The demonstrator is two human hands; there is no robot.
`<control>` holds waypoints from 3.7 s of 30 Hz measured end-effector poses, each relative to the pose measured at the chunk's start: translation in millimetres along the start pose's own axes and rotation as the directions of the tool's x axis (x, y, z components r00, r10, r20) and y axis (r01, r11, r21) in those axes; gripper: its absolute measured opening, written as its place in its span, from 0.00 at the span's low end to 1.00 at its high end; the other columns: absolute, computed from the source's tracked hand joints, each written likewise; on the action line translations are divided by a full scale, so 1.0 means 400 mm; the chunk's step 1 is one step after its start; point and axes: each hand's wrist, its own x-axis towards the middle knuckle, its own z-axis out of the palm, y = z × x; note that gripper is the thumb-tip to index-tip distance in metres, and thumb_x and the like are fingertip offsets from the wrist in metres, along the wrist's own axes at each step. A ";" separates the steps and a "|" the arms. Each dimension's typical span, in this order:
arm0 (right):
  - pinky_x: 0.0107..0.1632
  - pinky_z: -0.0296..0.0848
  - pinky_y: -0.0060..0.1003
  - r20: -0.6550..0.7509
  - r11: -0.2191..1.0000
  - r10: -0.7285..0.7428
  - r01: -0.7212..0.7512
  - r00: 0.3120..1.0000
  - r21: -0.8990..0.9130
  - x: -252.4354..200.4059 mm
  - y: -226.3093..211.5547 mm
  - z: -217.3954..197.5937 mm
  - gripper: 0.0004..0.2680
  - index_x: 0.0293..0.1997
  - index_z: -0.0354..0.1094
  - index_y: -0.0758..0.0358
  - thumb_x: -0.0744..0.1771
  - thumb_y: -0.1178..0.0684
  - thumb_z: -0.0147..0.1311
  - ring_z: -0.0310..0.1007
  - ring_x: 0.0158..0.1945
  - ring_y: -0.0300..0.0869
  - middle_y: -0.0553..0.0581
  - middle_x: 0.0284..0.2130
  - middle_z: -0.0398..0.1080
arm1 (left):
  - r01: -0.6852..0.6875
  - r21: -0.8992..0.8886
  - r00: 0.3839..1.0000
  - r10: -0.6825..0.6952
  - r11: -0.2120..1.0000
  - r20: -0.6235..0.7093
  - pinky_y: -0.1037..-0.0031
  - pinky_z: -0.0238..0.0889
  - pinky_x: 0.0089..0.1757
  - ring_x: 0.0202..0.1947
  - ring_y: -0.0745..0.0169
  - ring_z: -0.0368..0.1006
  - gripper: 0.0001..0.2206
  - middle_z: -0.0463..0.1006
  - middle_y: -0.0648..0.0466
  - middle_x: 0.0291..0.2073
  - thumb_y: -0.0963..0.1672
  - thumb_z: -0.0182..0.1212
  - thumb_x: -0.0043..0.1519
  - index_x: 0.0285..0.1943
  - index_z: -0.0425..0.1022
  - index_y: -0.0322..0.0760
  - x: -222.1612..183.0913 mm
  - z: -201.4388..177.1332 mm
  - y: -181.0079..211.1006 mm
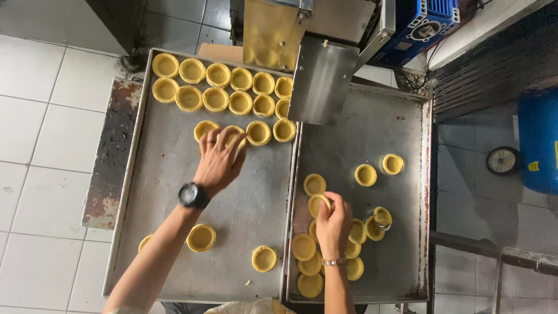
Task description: The person arranges empty tart shells onto baking trays by hand as they come out of a production machine.
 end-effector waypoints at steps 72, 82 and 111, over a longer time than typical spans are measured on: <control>0.61 0.63 0.61 0.170 0.756 -0.602 0.625 0.780 -0.195 0.279 -0.649 0.585 0.20 0.69 0.66 0.39 0.66 0.44 0.52 0.57 0.72 0.61 0.64 0.70 0.56 | 0.106 0.291 0.970 -0.163 0.951 0.181 0.42 0.42 0.65 0.78 0.30 0.47 0.30 0.61 0.31 0.74 0.64 0.46 0.66 0.79 0.64 0.70 0.033 -0.105 -0.357; 0.59 0.64 0.59 0.178 0.791 -0.579 0.601 0.796 -0.116 0.223 -0.636 0.531 0.22 0.72 0.60 0.46 0.67 0.44 0.49 0.59 0.68 0.59 0.63 0.66 0.55 | 0.163 0.472 0.982 -0.095 0.867 -0.166 0.44 0.44 0.58 0.62 0.42 0.65 0.40 0.75 0.41 0.61 0.62 0.53 0.64 0.85 0.57 0.51 0.030 -0.021 -0.372; 0.52 0.71 0.51 0.400 0.921 -0.025 -0.134 0.916 0.366 0.101 -0.236 0.005 0.24 0.67 0.64 0.57 0.65 0.45 0.69 0.69 0.43 0.50 0.65 0.39 0.76 | 0.112 0.362 0.981 -0.046 0.925 -0.186 0.53 0.56 0.59 0.62 0.41 0.65 0.23 0.69 0.46 0.57 0.61 0.59 0.63 0.61 0.78 0.55 -0.164 -0.130 -0.275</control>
